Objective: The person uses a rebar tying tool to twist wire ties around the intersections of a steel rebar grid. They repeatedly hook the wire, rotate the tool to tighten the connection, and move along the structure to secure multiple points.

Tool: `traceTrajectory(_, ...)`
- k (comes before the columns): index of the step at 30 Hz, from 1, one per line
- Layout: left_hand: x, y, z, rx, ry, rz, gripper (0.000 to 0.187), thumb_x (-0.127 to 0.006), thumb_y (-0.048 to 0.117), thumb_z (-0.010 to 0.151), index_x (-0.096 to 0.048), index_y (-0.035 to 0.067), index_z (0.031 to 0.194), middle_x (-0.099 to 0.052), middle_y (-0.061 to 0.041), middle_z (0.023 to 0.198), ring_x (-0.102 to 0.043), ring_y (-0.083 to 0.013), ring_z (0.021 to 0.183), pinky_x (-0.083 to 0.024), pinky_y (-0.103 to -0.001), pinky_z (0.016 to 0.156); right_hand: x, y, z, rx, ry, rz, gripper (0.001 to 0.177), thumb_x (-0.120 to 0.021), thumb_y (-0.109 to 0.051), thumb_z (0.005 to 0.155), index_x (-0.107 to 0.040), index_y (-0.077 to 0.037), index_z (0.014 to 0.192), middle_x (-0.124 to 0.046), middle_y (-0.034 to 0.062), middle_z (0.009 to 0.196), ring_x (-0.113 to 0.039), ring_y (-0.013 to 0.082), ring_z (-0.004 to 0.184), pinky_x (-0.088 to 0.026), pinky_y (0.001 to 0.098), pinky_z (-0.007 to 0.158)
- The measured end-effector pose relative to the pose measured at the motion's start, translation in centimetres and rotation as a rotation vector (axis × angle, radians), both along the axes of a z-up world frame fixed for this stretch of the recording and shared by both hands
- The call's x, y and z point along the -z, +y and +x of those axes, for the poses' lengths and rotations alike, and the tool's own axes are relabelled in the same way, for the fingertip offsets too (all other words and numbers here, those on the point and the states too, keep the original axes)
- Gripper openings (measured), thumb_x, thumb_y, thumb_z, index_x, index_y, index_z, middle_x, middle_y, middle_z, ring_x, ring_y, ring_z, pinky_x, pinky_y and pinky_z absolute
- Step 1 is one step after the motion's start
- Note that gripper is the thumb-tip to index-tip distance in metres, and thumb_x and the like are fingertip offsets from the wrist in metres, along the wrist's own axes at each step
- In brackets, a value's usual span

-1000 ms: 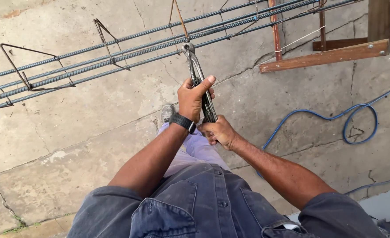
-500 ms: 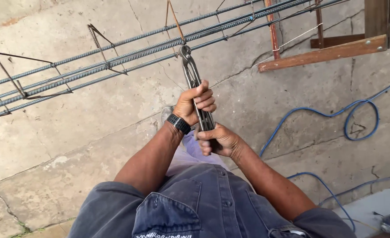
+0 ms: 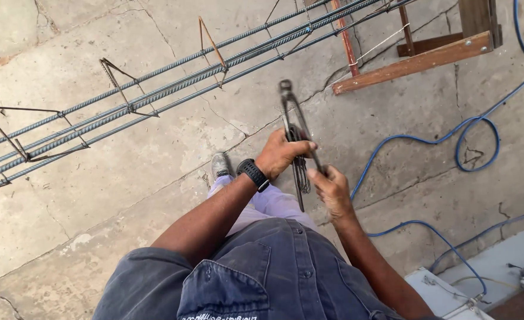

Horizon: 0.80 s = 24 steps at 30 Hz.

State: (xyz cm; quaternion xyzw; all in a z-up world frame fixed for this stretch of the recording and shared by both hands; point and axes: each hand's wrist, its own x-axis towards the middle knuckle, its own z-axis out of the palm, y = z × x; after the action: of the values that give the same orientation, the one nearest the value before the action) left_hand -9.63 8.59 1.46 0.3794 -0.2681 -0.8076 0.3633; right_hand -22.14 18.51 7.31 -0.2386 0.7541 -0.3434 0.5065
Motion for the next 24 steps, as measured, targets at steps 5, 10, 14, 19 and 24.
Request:
traceTrajectory(5, -3.1, -0.3, 0.8, 0.281, 0.162, -0.223, 0.020, -0.072, 0.002, 0.078, -0.062, 0.002, 0.095, -0.069, -0.015, 0.070, -0.073, -0.0220, 0.065, -0.060, -0.029, 0.057, 1.2, 2.2, -4.2, 0.133, 0.167, -0.252, 0.021, -0.071, -0.028, 0.090, -0.058, -0.014, 0.081, -0.039, -0.0042, 0.049, -0.041, 0.0020, 0.040, -0.028, 0.0165, 0.036)
traceTrajectory(10, -4.5, 0.4, 2.4, 0.571, -0.016, -0.438, 0.013, -0.068, 0.005, 0.075, -0.061, 0.006, 0.086, -0.066, -0.007, 0.063, -0.068, -0.0160, 0.061, -0.058, -0.030, 0.056, -1.9, 1.4, -7.1, 0.231, 0.244, -0.574, 0.022, -0.062, -0.015, 0.095, -0.049, -0.013, 0.077, -0.035, -0.0001, 0.045, -0.038, 0.0034, 0.039, -0.027, 0.0164, 0.037)
traceTrajectory(14, -2.1, 0.6, 3.4, 0.755, -0.561, -0.614, 0.026, -0.068, 0.027, 0.078, -0.062, 0.011, 0.098, -0.068, -0.017, 0.080, -0.068, -0.0407, 0.087, -0.054, -0.050, 0.076, -6.1, -0.3, -11.6, 0.346, -0.094, -0.872, 0.030, -0.067, -0.037, 0.093, -0.045, -0.019, 0.084, -0.027, -0.0043, 0.049, -0.028, 0.0054, 0.040, -0.026, 0.0172, 0.039)
traceTrajectory(19, -5.1, -2.2, 0.9, 0.675, -0.814, -0.493, 0.055, -0.054, 0.065, 0.087, -0.050, 0.011, 0.077, -0.048, -0.004, 0.067, -0.047, -0.0220, 0.063, -0.035, -0.039, 0.061, -12.4, -5.7, -18.7, 0.118, 0.027, -1.022, 0.065, -0.078, -0.067, 0.081, -0.036, -0.025, 0.105, -0.050, 0.0002, 0.090, -0.045, 0.0089, 0.056, -0.035, 0.0219, 0.046)
traceTrajectory(24, -9.5, -5.9, -5.8, 0.515, -0.528, -0.452, 0.053, -0.036, 0.062, 0.097, -0.046, 0.014, 0.076, -0.040, 0.003, 0.068, -0.039, -0.0111, 0.060, -0.033, -0.030, 0.056, -12.7, -10.5, -24.0, 0.420, 0.018, -1.114, 0.034, -0.056, -0.036, 0.100, -0.045, -0.013, 0.077, -0.051, 0.0012, 0.098, -0.056, 0.0123, 0.098, -0.058, 0.0340, 0.106)
